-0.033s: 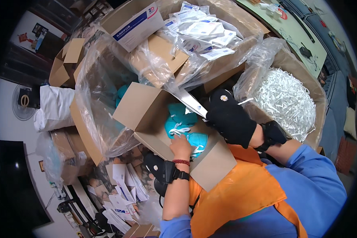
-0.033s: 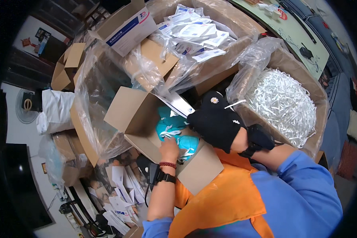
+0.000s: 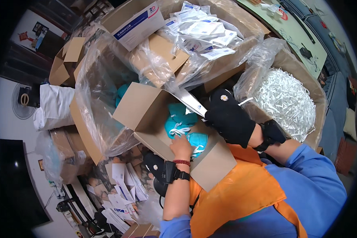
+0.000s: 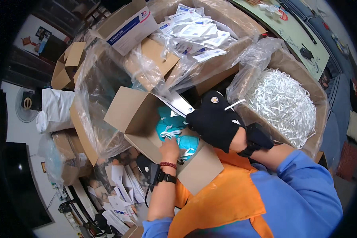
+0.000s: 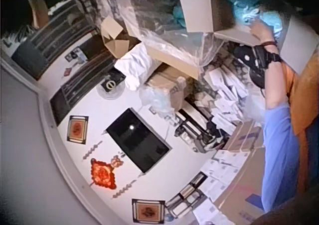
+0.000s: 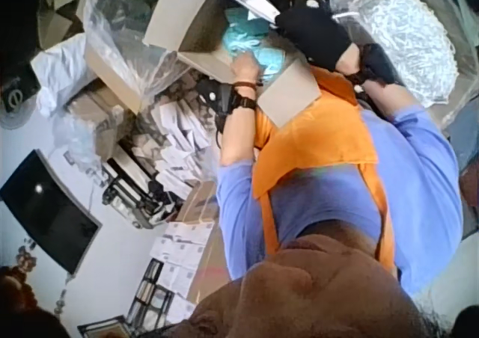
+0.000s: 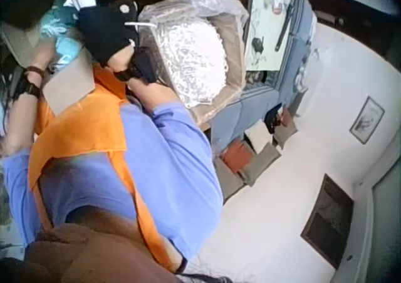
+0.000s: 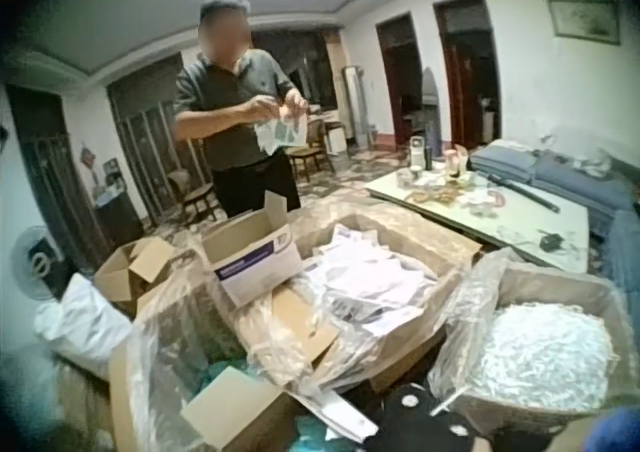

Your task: Packing individual face masks into a small cardboard box from larger bulk containers.

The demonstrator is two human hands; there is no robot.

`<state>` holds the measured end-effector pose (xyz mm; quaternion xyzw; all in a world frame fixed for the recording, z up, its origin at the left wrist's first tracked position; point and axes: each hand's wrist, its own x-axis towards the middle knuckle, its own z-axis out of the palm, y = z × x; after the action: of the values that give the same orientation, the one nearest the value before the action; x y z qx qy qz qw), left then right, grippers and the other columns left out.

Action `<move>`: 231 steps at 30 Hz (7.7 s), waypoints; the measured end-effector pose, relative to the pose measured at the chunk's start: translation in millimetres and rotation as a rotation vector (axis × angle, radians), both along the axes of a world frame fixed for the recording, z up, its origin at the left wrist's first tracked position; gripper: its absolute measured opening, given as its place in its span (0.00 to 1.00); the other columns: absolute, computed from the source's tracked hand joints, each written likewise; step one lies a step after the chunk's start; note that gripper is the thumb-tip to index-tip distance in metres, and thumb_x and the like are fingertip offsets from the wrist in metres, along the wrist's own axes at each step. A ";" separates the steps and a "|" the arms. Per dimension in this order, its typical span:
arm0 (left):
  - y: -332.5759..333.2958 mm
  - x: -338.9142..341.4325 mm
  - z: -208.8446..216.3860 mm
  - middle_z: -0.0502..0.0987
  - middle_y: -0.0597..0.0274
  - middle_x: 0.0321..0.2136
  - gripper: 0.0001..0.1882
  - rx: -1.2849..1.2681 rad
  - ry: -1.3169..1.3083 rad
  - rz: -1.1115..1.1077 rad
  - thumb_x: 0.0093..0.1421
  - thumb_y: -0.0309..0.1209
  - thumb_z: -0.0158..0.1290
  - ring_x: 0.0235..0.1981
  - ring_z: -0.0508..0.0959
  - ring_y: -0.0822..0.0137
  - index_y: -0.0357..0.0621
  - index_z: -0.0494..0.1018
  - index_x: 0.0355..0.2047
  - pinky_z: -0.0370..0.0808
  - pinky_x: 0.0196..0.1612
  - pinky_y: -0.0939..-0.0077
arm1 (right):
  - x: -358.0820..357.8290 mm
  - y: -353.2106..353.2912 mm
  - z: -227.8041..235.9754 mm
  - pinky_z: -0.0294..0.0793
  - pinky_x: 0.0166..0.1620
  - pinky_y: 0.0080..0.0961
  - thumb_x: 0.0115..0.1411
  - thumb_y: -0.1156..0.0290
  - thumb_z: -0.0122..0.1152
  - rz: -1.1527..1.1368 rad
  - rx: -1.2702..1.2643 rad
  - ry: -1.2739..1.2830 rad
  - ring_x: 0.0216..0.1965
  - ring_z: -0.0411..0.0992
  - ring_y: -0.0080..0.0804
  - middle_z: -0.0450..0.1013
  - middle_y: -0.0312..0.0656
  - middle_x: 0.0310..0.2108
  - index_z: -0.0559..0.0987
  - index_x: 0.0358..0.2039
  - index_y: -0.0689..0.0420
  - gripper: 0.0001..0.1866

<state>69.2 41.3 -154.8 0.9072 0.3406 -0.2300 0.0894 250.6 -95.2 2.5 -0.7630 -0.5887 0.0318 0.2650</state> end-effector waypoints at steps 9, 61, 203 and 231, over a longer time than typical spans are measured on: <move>9.4 1.1 34.9 0.75 0.48 0.43 0.25 -0.210 -0.252 0.072 0.47 0.38 0.66 0.47 0.75 0.50 0.39 0.75 0.43 0.73 0.49 0.58 | 62.2 -66.1 36.4 0.76 0.31 0.19 0.56 0.78 0.56 -0.351 0.201 1.128 0.29 0.77 0.25 0.79 0.42 0.38 0.78 0.43 0.65 0.14; -25.4 -33.2 159.4 0.73 0.51 0.45 0.15 -0.233 -1.100 0.062 0.42 0.13 0.50 0.40 0.77 0.53 0.41 0.73 0.31 0.75 0.41 0.68 | -14.6 -5.0 19.4 0.62 0.36 0.38 0.44 0.70 0.65 0.084 0.107 0.006 0.36 0.66 0.47 0.70 0.45 0.27 0.78 0.20 0.54 0.04; -37.3 -52.8 148.2 0.79 0.63 0.21 0.04 -0.749 -1.060 0.142 0.52 0.24 0.62 0.24 0.78 0.71 0.38 0.78 0.26 0.73 0.30 0.80 | 31.2 -25.8 35.2 0.73 0.42 0.21 0.63 0.65 0.56 -0.318 0.313 1.313 0.35 0.75 0.22 0.78 0.37 0.35 0.78 0.43 0.63 0.15; 3.4 -44.5 124.4 0.71 0.64 0.26 0.11 -0.994 -0.873 0.131 0.64 0.26 0.39 0.30 0.71 0.72 0.35 0.70 0.41 0.70 0.39 0.77 | 25.2 -20.0 69.4 0.67 0.36 0.21 0.60 0.66 0.62 -0.306 0.160 0.838 0.31 0.66 0.18 0.72 0.33 0.27 0.77 0.35 0.58 0.09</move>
<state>24.7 44.6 -30.4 0.7453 0.1811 0.0346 0.6407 275.8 -115.2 71.9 -0.7396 -0.3116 0.2530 0.5402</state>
